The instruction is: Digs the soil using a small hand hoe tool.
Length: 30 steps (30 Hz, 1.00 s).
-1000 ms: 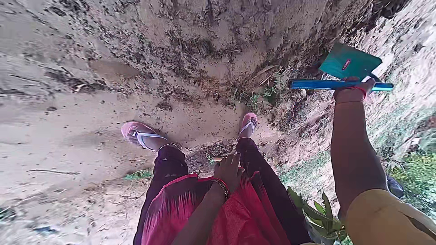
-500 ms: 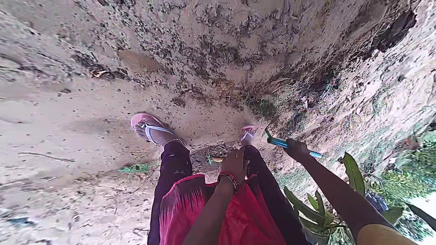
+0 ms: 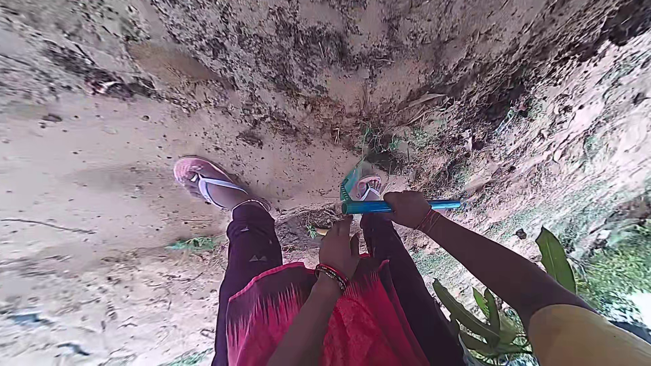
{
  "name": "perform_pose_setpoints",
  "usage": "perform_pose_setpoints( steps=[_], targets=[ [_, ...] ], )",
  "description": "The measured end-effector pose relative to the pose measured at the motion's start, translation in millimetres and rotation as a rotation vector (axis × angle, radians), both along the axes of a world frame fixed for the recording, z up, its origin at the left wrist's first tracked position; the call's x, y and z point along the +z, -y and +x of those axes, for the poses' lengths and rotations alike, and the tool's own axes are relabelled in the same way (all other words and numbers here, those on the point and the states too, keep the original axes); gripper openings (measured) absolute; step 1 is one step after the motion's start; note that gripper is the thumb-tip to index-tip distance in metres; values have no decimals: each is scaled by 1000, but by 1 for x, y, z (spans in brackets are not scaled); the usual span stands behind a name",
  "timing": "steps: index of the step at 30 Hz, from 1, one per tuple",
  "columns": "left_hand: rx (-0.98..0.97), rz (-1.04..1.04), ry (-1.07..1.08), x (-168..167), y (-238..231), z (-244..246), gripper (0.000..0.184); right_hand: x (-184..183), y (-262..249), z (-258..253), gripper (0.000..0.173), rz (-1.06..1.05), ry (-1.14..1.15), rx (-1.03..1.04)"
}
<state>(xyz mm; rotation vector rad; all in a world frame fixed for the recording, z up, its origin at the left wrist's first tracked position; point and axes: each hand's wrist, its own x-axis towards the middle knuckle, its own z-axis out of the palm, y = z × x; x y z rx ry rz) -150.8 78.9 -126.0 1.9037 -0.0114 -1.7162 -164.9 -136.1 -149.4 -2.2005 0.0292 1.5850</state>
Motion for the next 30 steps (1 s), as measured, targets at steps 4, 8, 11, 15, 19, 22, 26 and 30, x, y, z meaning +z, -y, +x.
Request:
perform_pose_setpoints(
  steps=[4,8,11,15,19,22,26,30],
  targets=[
    [-19,20,27,1,-2,-1,47,-27,-17,2,33,59,140,-55],
    [-166,61,-37,13,-1,14,49,-38,-39,1,34,27,53,-37],
    [-180,140,26,15,-17,6,52,-27,-56,-7,34,24,-21,-100],
    [-1,164,246,13,-27,-10,52,-9,-75,-8,36,27,-124,-184],
    [146,172,255,10,-9,-10,53,-37,-57,-13,36,31,-157,-132],
    [191,161,276,9,4,-21,56,-73,-22,-20,37,9,-214,85],
    [161,184,257,-5,10,-32,58,-100,64,-22,42,-191,-271,276],
    [115,193,226,-12,18,-47,58,-89,120,11,43,-268,-194,441]
  ],
)
